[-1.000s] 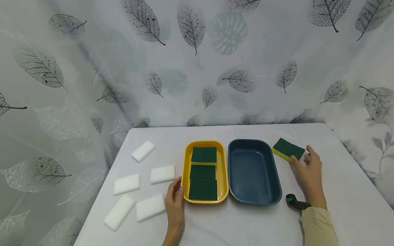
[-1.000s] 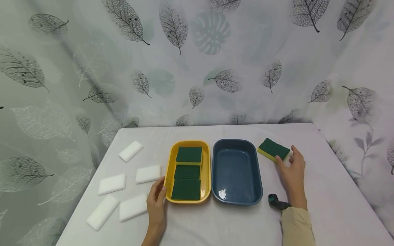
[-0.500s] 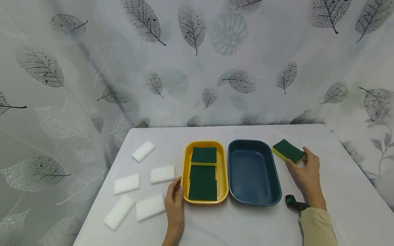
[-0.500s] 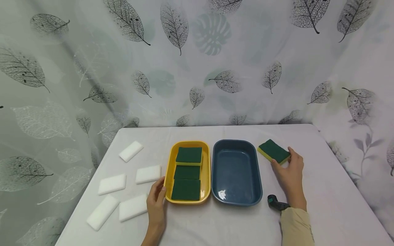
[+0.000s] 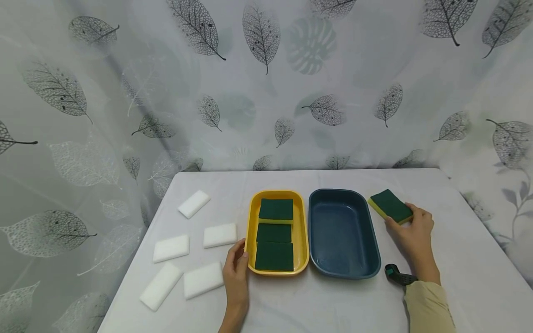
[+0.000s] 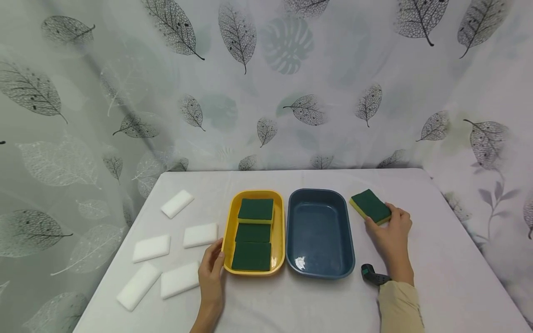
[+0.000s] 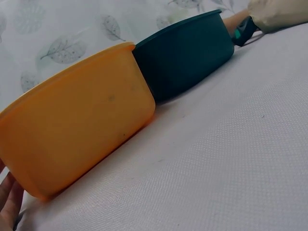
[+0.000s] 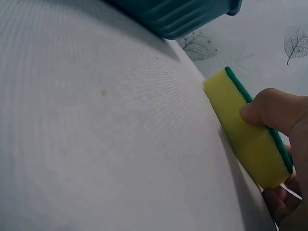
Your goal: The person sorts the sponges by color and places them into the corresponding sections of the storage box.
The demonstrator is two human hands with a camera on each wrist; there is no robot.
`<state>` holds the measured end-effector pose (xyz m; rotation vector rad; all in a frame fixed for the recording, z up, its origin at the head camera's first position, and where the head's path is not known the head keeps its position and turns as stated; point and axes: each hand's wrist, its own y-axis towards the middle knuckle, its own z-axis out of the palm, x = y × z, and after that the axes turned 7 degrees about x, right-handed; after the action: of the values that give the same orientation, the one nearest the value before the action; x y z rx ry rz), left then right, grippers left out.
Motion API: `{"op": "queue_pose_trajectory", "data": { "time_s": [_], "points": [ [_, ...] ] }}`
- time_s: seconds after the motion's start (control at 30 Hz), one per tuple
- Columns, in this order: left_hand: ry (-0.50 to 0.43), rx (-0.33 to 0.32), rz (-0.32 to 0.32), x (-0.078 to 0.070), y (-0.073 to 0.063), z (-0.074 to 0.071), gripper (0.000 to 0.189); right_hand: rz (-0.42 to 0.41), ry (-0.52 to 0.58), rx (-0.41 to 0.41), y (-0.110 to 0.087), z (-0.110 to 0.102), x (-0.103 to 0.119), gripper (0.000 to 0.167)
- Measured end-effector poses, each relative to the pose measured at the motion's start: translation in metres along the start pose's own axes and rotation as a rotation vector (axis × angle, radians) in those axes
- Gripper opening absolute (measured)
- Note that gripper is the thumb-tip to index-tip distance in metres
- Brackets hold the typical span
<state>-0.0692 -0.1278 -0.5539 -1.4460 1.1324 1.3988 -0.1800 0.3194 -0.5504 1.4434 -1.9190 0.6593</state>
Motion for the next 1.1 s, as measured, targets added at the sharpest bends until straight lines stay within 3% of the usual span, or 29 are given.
{"op": "queue_pose_trajectory", "data": {
  "time_s": [0.43,0.6,0.83,1.1],
  "points": [
    [-0.010,0.003,0.014,0.001,0.000,0.000,0.033,0.017,0.007,-0.048,-0.003,0.001,0.003,0.075],
    [-0.005,0.006,0.005,0.001,0.000,0.000,0.033,0.034,0.004,-0.028,-0.005,-0.001,0.004,0.075],
    [-0.013,0.012,0.005,0.002,0.000,0.000,0.033,0.004,-0.002,-0.019,-0.005,-0.014,0.002,0.072],
    [-0.008,0.012,0.002,0.000,0.000,-0.001,0.035,-0.043,0.096,-0.011,-0.007,-0.035,0.016,0.069]
  ]
}}
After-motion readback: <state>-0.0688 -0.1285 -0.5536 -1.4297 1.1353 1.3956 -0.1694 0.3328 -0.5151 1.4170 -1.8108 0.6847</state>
